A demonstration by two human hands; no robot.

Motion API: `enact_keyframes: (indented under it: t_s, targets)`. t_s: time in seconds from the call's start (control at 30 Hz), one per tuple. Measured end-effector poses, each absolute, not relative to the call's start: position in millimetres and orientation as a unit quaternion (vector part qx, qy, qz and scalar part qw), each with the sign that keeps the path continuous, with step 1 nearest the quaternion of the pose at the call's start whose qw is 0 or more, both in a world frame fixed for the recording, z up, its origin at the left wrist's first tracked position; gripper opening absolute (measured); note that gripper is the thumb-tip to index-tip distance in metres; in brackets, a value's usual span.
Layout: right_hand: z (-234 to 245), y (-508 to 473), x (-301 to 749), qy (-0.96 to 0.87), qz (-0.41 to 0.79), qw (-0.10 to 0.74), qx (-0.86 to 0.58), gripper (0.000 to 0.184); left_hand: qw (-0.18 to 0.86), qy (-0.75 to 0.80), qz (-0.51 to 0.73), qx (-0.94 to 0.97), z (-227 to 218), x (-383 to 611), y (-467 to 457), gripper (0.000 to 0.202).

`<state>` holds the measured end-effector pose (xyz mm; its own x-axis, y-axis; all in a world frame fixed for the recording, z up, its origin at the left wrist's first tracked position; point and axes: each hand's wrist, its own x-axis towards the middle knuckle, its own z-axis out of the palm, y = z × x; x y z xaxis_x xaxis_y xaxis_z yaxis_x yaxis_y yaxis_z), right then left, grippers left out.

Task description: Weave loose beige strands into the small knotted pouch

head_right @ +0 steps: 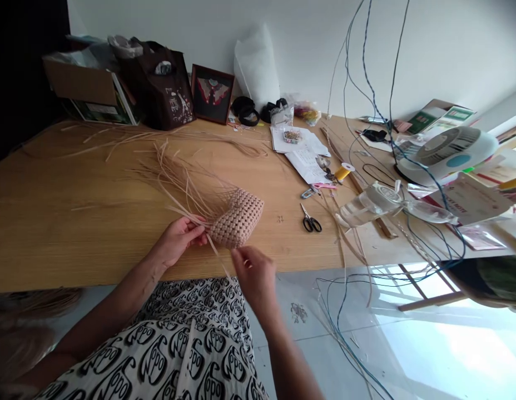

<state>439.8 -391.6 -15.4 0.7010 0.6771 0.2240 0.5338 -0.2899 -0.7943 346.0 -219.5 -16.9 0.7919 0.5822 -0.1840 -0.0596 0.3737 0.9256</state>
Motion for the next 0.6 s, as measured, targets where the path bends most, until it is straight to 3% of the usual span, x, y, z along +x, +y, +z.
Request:
enact_keyframes:
  t_s: [0.07, 0.17, 0.6]
  targets:
    - [-18.0, -393.2, 421.6, -0.431, 0.158, 0.421, -0.782, 0.016, 0.777, 0.246, 0.196, 0.545, -17.5, 347.2, -219.7, 0.027]
    - [-19.2, -392.0, 414.0, -0.431, 0.171, 0.447, -0.765, 0.016, 0.757, 0.247, 0.196, 0.573, -18.1, 347.8, -220.2, 0.028]
    - [25.9, -384.5, 423.0, -0.433, -0.140, 0.488, -0.744, 0.010, 0.786, 0.200, 0.226, 0.540, 4.0, 349.2, -220.2, 0.027]
